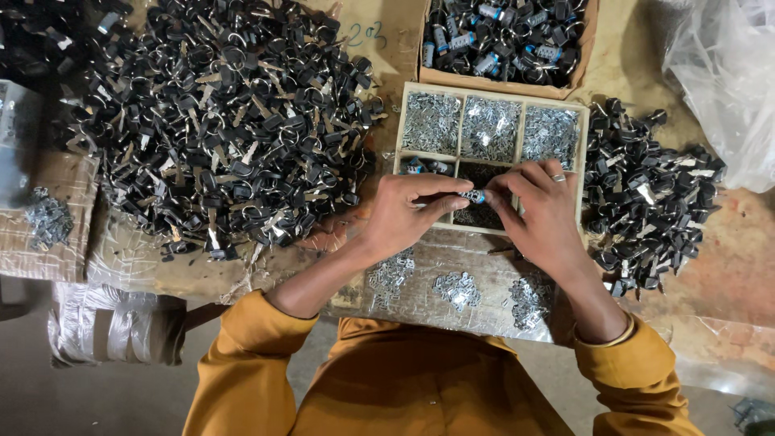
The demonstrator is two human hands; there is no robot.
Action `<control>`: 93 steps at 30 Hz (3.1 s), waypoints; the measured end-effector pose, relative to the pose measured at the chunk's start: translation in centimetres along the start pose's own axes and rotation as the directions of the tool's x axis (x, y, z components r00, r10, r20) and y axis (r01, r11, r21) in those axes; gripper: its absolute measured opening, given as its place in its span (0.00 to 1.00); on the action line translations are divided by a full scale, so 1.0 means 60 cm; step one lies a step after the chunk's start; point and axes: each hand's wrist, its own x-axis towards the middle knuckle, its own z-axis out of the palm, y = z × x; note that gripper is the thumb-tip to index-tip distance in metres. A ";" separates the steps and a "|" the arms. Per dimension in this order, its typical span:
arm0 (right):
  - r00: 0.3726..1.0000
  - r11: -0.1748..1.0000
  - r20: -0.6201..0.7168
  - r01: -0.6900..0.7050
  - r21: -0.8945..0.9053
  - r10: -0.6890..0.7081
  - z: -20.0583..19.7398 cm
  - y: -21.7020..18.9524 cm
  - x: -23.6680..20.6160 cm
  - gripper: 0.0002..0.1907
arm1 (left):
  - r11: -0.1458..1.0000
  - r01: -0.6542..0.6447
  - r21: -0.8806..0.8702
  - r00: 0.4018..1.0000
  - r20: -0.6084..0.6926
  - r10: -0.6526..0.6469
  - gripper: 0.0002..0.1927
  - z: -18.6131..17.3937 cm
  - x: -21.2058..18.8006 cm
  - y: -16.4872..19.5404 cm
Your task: The person picks small blue and black components from a compartment tray, fits them together by hand, and places the assembled pieces into a cardboard box. They briefly open and reposition a plastic bag before resuming fitting components together.
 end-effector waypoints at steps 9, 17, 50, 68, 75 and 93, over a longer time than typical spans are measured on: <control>0.999 0.935 -0.044 0.033 0.352 -0.019 -0.014 -0.004 0.003 0.07 | 0.999 -0.006 0.042 1.000 0.023 0.005 0.12 0.001 0.002 0.004; 0.995 0.857 -0.058 -0.037 0.515 0.077 0.008 -0.009 -0.002 0.08 | 0.999 0.036 0.033 0.999 0.023 -0.037 0.13 0.004 0.001 0.003; 0.995 0.895 -0.077 -0.029 0.445 0.071 0.015 -0.020 -0.004 0.06 | 0.995 0.080 -0.053 0.997 0.020 -0.079 0.10 0.006 -0.005 -0.007; 0.993 0.901 -0.091 -0.026 0.434 0.072 0.022 -0.025 -0.006 0.07 | 0.999 0.031 0.034 1.000 -0.001 -0.031 0.09 0.003 -0.006 -0.009; 0.987 0.952 -0.141 0.116 0.282 -0.078 0.023 -0.027 -0.005 0.09 | 0.997 0.040 0.059 0.999 -0.006 -0.039 0.08 0.003 -0.008 -0.010; 0.988 0.995 0.130 0.073 0.074 -0.082 -0.073 0.016 -0.037 0.09 | 0.995 0.055 -0.083 0.998 -0.007 -0.055 0.07 -0.005 -0.014 -0.011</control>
